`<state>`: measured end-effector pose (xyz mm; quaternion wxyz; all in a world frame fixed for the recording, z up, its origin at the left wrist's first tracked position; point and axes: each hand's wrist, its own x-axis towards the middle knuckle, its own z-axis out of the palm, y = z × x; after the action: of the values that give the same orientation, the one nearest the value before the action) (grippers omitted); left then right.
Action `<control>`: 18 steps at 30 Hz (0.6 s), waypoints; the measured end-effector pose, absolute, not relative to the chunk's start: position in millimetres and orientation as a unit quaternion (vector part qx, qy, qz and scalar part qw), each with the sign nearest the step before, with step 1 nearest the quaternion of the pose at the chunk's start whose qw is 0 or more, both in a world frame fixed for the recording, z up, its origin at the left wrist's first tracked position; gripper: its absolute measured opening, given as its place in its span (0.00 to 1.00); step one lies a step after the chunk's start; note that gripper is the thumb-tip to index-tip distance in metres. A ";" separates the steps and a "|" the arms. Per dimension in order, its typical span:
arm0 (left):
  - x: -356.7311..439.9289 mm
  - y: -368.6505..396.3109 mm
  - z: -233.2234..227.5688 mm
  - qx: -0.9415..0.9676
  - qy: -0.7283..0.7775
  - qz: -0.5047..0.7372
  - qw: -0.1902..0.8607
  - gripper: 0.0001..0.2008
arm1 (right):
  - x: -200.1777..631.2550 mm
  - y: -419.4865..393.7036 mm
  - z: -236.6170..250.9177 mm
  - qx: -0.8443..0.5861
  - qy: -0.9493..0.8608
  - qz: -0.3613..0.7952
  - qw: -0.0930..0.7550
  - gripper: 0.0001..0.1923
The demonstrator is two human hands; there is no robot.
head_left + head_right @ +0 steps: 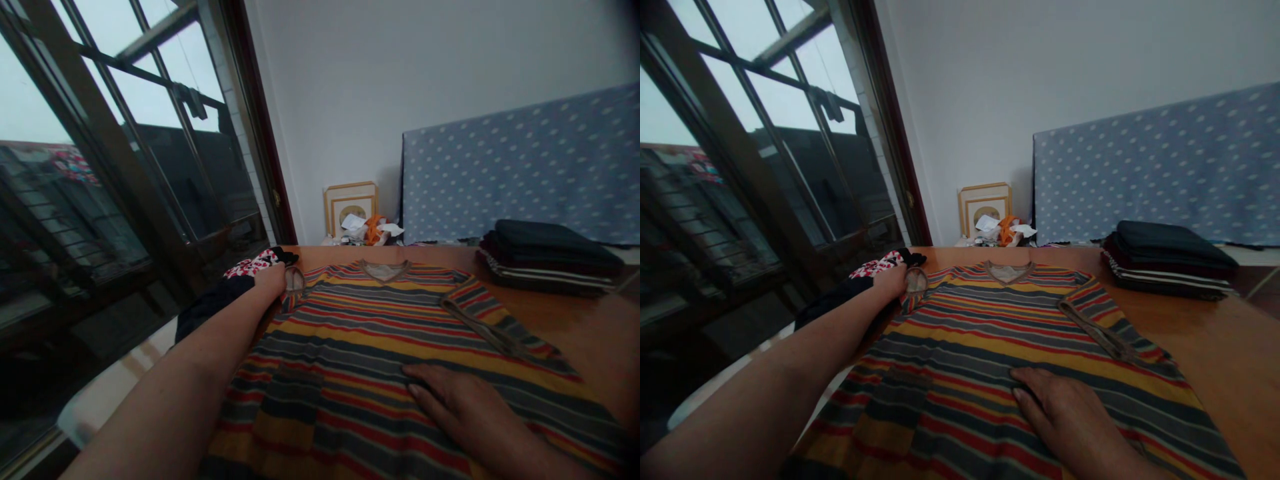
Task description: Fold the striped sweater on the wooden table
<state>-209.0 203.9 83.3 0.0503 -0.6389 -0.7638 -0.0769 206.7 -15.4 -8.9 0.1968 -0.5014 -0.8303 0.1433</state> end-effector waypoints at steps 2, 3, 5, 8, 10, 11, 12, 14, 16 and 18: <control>-203.9 206.1 76.1 -0.651 -0.755 -0.062 0.053 0.16 | 206.8 -15.7 -7.6 -0.503 -0.831 0.144 0.190 0.21; -201.7 207.8 72.6 -0.657 -0.750 -0.058 0.052 0.16 | 206.7 -15.8 -6.9 -0.504 -0.831 0.144 0.188 0.21; -198.0 211.8 66.8 -0.672 -0.737 -0.057 0.045 0.16 | 206.4 -16.0 -5.4 -0.506 -0.830 0.146 0.185 0.20; -194.1 218.3 62.0 -0.695 -0.716 -0.059 0.027 0.11 | 205.5 -16.4 -3.4 -0.507 -0.829 0.149 0.185 0.20; -191.2 222.2 60.6 -0.710 -0.702 -0.059 0.011 0.09 | 205.0 -16.9 -2.3 -0.507 -0.828 0.150 0.185 0.21; -189.4 223.9 60.0 -0.714 -0.697 -0.059 0.004 0.09 | 205.0 -17.1 -2.0 -0.508 -0.828 0.150 0.185 0.21; -187.3 225.4 59.3 -0.717 -0.694 -0.059 -0.002 0.10 | 205.0 -17.2 -1.8 -0.508 -0.828 0.150 0.184 0.21; -182.6 228.3 57.4 -0.718 -0.693 -0.062 -0.015 0.13 | 205.2 -17.3 -1.8 -0.507 -0.829 0.149 0.184 0.21; -178.2 231.1 54.3 -0.714 -0.696 -0.067 -0.030 0.16 | 205.5 -16.8 -2.2 -0.507 -0.829 0.147 0.184 0.21; -175.0 234.0 50.3 -0.710 -0.699 -0.076 -0.046 0.18 | 205.7 -16.1 -2.4 -0.507 -0.829 0.147 0.187 0.21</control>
<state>-175.0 234.0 50.3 -0.0461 -0.7101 -0.6985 -0.0758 205.7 -16.1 -2.4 0.1867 -0.5066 -0.8288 0.1469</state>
